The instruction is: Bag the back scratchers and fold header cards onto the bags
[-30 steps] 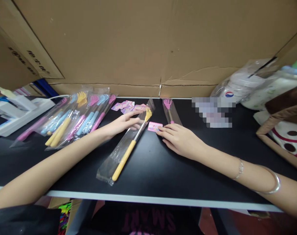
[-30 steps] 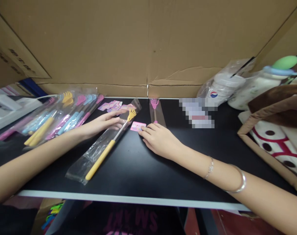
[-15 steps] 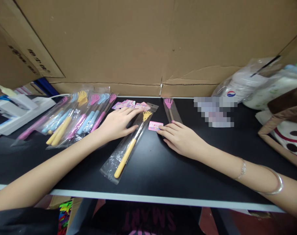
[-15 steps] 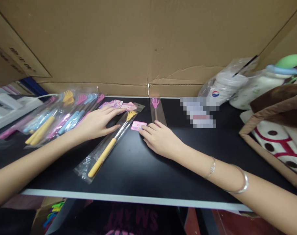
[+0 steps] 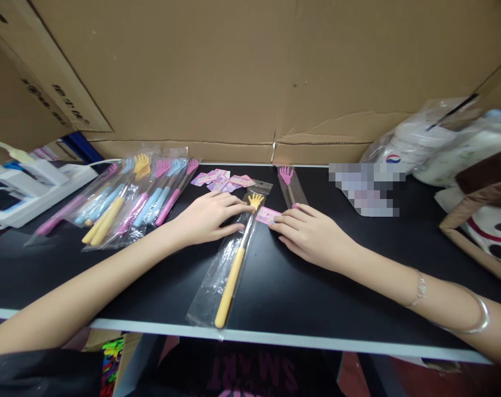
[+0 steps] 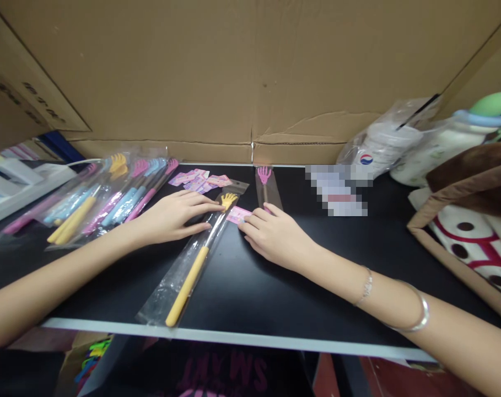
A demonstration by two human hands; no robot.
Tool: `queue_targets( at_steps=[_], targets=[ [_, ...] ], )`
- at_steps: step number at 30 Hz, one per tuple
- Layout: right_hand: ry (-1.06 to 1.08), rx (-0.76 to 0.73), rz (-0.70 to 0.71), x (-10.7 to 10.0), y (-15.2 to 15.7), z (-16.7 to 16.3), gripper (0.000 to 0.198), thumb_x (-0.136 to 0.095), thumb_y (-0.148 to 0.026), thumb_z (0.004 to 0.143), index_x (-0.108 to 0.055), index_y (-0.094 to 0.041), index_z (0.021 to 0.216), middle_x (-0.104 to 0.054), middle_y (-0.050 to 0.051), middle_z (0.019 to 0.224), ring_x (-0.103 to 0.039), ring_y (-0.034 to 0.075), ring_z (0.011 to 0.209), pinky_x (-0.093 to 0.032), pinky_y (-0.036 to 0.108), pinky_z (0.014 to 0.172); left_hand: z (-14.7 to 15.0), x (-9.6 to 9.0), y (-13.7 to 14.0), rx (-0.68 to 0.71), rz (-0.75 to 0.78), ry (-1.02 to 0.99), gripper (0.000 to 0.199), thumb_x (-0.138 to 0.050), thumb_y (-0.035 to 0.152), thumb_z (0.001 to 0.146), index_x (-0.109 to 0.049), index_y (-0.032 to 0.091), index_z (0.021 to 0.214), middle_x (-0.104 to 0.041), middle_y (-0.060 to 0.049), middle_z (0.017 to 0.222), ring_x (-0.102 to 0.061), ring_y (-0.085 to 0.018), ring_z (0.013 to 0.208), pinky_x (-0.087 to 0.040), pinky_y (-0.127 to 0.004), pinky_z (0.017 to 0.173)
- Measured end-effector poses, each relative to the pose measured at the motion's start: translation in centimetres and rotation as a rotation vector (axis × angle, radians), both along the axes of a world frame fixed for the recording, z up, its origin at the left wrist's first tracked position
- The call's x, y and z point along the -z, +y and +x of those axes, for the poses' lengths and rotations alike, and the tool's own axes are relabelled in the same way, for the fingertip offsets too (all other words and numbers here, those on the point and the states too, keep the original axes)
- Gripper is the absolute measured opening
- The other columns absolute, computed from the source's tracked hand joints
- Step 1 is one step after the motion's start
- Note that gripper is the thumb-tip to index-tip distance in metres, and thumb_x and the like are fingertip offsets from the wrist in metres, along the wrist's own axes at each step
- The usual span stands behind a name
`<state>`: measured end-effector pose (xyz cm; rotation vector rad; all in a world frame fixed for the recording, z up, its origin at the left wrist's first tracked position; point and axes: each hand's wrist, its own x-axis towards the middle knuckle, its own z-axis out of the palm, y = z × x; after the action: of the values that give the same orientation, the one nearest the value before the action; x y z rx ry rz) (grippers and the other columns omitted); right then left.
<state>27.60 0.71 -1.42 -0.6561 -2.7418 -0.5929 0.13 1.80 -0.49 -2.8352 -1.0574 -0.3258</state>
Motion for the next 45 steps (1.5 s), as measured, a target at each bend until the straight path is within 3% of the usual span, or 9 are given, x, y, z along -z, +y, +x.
queue_targets(
  at_steps=[9,17,21,24,27,31,35,39,45],
  targets=[
    [0.052,-0.17,-0.039,-1.0,-1.7,-0.7,0.027,-0.046,-0.016,0.097,-0.071,-0.017,0.086,-0.072,0.003,0.078,-0.063,0.017,0.081,-0.043,0.036,0.092,0.8,-0.1,-0.5,0.039,0.1,-0.016,0.034,-0.051,0.035,0.097,-0.063,0.02,0.125,-0.067,-0.004,0.092,-0.064,-0.019,0.086,-0.045,-0.03,0.076],
    [0.014,-0.146,-0.224,-2.4,-2.6,-0.4,0.021,-0.052,-0.019,0.095,-0.071,-0.02,0.085,-0.068,0.002,0.077,-0.058,0.017,0.078,-0.044,0.032,0.08,0.7,0.5,-0.3,0.049,0.125,-0.036,0.032,-0.052,0.029,0.097,-0.061,0.02,0.125,-0.068,-0.004,0.098,-0.064,-0.018,0.089,-0.046,-0.029,0.077],
    [-0.023,-0.071,-0.243,-2.9,-2.3,0.5,0.014,-0.06,-0.026,0.091,-0.071,-0.021,0.096,-0.072,0.004,0.088,-0.063,0.02,0.09,-0.043,0.039,0.095,0.7,0.7,-0.2,0.051,0.121,-0.027,0.031,-0.05,0.03,0.097,-0.061,0.02,0.125,-0.069,-0.005,0.102,-0.064,-0.018,0.091,-0.046,-0.029,0.079],
    [-0.071,-0.047,-0.265,-2.9,-2.1,1.1,0.027,-0.07,-0.036,0.085,-0.07,-0.019,0.106,-0.073,0.006,0.1,-0.064,0.023,0.099,-0.042,0.043,0.102,0.7,0.7,-0.1,0.049,0.13,-0.026,0.03,-0.05,0.03,0.097,-0.062,0.02,0.124,-0.069,-0.005,0.101,-0.065,-0.018,0.091,-0.047,-0.029,0.079],
    [-0.09,-0.047,-0.271,-2.7,-2.1,1.3,0.032,-0.074,-0.037,0.082,-0.07,-0.018,0.107,-0.073,0.007,0.1,-0.064,0.023,0.099,-0.045,0.042,0.098,0.6,0.8,0.0,0.042,0.128,-0.018,0.03,-0.05,0.03,0.098,-0.062,0.021,0.124,-0.069,-0.004,0.1,-0.065,-0.017,0.091,-0.046,-0.028,0.078],
    [-0.067,-0.056,-0.295,-2.7,-2.3,0.7,0.018,-0.071,-0.03,0.086,-0.071,-0.019,0.1,-0.07,0.005,0.087,-0.065,0.019,0.085,-0.05,0.034,0.083,0.6,0.8,0.1,0.048,0.148,0.014,0.032,-0.052,0.038,0.098,-0.062,0.021,0.124,-0.07,-0.004,0.097,-0.065,-0.017,0.088,-0.047,-0.027,0.077],
    [-0.077,-0.077,-0.224,-2.4,-2.6,0.2,0.015,-0.066,-0.028,0.089,-0.071,-0.016,0.097,-0.069,0.006,0.08,-0.064,0.02,0.081,-0.051,0.032,0.076,0.8,0.8,0.0,0.062,0.187,0.027,0.036,-0.052,0.042,0.098,-0.064,0.019,0.122,-0.072,-0.005,0.097,-0.066,-0.017,0.087,-0.048,-0.027,0.076],
    [-0.065,-0.135,-0.058,-1.4,-3.0,-0.3,0.017,-0.056,-0.02,0.093,-0.071,-0.012,0.092,-0.068,0.008,0.071,-0.064,0.021,0.074,-0.052,0.035,0.074,1.0,0.8,-0.2,0.065,0.211,0.035,0.035,-0.05,0.04,0.099,-0.064,0.018,0.122,-0.073,-0.005,0.095,-0.067,-0.017,0.084,-0.049,-0.027,0.075],
    [-0.054,-0.18,0.133,-0.5,-3.7,-0.8,0.024,-0.051,-0.009,0.089,-0.071,-0.01,0.1,-0.07,0.008,0.071,-0.064,0.02,0.069,-0.048,0.042,0.095,1.3,1.0,-0.5,0.051,0.256,0.046,0.035,-0.047,0.039,0.1,-0.064,0.018,0.123,-0.072,-0.005,0.09,-0.067,-0.015,0.081,-0.048,-0.025,0.074]
  ],
)
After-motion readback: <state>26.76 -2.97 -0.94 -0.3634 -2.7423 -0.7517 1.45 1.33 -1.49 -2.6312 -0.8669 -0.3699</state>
